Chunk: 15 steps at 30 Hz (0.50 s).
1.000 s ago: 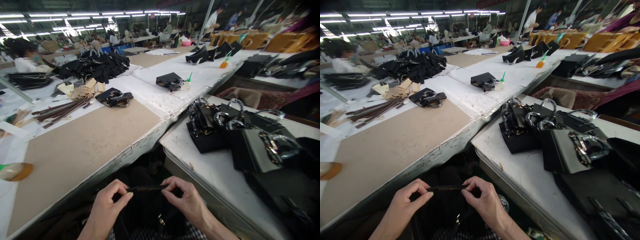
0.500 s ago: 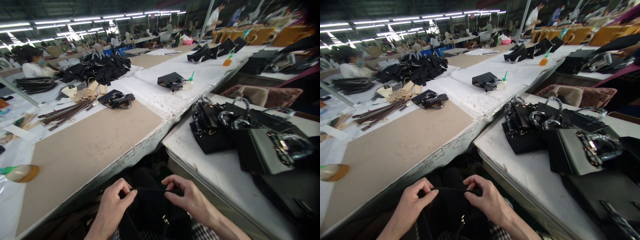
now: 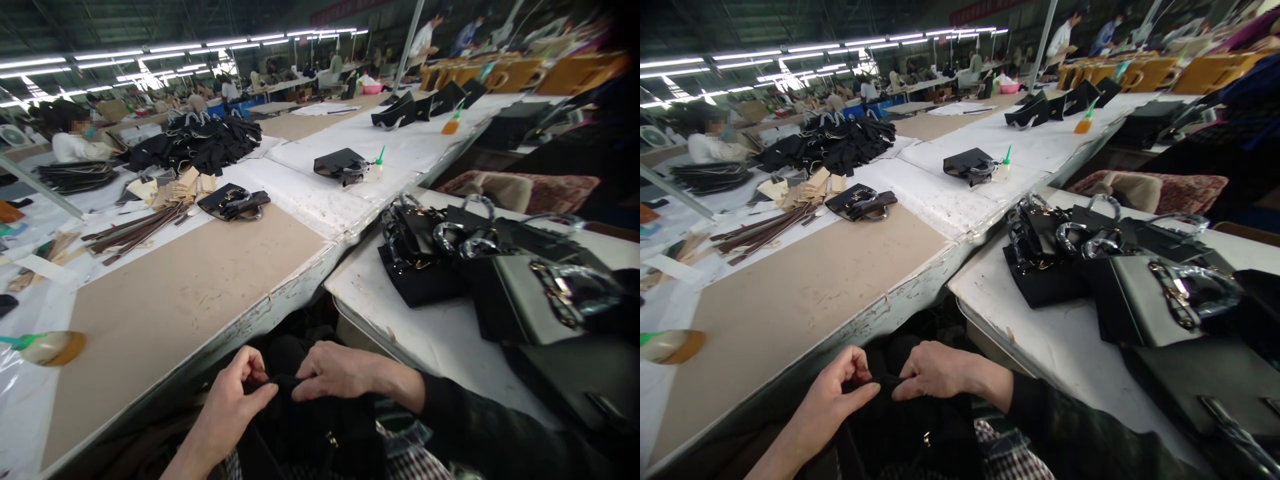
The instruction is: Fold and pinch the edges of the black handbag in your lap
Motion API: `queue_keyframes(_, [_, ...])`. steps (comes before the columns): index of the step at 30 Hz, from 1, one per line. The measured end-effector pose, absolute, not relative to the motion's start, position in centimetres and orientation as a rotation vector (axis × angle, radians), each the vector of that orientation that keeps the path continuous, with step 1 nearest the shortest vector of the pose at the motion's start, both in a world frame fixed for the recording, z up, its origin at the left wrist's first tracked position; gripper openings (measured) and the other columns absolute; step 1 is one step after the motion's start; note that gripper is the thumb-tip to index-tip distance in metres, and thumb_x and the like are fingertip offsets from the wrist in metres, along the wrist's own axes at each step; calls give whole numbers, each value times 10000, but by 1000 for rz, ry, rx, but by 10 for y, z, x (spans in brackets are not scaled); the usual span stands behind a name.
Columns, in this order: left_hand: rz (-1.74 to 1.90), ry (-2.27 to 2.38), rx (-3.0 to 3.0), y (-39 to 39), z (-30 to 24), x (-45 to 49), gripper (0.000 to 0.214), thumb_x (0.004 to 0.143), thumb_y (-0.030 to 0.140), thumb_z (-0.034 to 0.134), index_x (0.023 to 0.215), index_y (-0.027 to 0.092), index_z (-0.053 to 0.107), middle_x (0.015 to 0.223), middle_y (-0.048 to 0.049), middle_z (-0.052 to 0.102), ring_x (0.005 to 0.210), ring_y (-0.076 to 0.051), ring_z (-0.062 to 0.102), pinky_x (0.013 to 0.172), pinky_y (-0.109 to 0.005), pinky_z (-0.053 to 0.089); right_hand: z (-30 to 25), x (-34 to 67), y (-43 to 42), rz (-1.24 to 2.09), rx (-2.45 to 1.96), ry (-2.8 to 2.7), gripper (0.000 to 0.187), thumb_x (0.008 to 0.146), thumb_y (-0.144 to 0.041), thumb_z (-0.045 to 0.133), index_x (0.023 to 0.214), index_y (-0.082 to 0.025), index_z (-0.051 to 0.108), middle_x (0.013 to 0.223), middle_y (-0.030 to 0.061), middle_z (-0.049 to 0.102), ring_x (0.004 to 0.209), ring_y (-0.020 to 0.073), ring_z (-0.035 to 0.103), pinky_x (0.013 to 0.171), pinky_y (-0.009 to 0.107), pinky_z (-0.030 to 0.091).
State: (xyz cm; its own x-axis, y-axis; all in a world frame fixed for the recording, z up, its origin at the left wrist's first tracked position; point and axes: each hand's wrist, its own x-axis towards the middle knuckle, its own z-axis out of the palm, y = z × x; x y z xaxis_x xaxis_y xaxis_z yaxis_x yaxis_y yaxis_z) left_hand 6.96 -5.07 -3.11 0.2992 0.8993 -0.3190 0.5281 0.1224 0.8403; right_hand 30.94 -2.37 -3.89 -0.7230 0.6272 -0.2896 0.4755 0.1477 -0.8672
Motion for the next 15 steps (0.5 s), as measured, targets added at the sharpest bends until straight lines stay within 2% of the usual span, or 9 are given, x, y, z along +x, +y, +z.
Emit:
queue_keyframes(3, [480,1371,1473,-54,-37,68,232,804,244,703,870,234,481,758,41,588,738,-164,541,677,-247,422,-48,290,-10,1763,-1020,-2283,380,876,-352,685,559,-181,564,486,-80,397,484,81,393,454,222,277])
queue_keyframes(8, [435,1330,1482,-49,-42,61,199,845,292,688,997,207,592,807,13,620,794,-185,574,727,-271,444,-62,286,-2,2165,-942,-2042,233,849,-411,709,790,-187,731,639,-62,623,585,100,560,534,173,436])
queue_keyframes(12, [339,1326,1495,-44,-40,53,187,866,370,679,896,186,664,823,-3,629,803,-189,564,746,-277,445,-50,322,-9,2350,-1059,-1814,281,850,-462,715,823,-186,757,696,-43,682,595,110,609,563,179,490])
queue_keyframes(15, [328,1341,1482,-45,-42,48,233,852,424,687,861,191,678,799,-1,624,784,-190,555,726,-270,444,-39,357,-23,2331,-1076,-1718,339,869,-517,699,929,-195,786,759,-34,706,652,114,632,599,173,501])
